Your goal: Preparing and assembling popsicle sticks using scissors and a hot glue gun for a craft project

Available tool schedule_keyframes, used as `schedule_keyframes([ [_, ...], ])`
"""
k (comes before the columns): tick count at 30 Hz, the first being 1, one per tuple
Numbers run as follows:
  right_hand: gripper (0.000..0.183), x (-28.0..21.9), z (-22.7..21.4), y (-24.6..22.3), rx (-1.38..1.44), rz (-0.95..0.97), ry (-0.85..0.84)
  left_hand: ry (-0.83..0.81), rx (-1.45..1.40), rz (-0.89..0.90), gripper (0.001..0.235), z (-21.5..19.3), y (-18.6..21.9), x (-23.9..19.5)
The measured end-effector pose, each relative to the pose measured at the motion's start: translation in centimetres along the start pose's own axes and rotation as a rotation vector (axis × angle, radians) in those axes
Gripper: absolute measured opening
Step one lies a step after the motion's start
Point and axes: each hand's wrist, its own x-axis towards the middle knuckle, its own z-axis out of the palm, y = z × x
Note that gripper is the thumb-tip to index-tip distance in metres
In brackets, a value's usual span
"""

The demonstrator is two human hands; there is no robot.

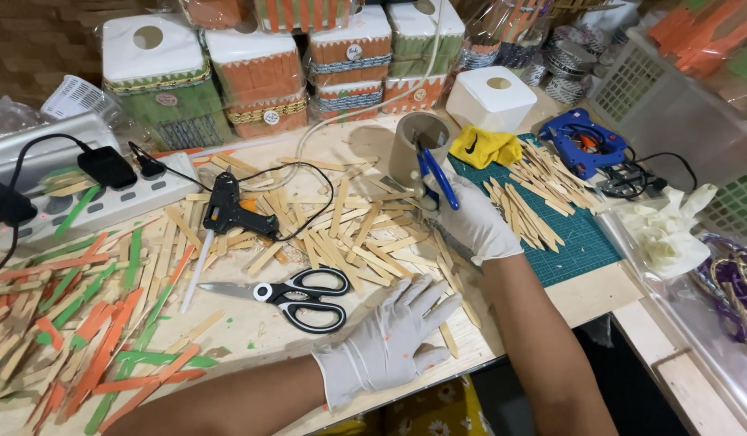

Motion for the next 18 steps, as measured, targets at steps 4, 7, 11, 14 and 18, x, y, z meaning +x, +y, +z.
schedule_keyframes([
  [4,0.038,-1.0,3.7,-1.6,0.018,0.105,0.035,0.017,-0.013,0.044,0.057,-1.1,0.3,0.2],
  [7,0.059,-1.5,3.9,-1.9,-0.098,0.09,0.0,0.1,-0.007,0.276,0.044,0.4,0.0,-0.3],
  [11,0.033,-2.2,3.2,-1.6,-0.273,0.079,-0.221,0.29,-0.123,0.687,0.022,-0.9,1.7,-0.6],
  [14,0.029,-2.0,3.5,-0.8,-0.615,0.086,-0.077,0.338,-0.063,0.625,0.027,-1.7,1.7,-0.2],
  [18,0.043,-1.7,5.3,0.2,-0.76,0.105,-0.073,0.248,-0.007,0.528,0.031,-1.2,-0.1,-0.4],
])
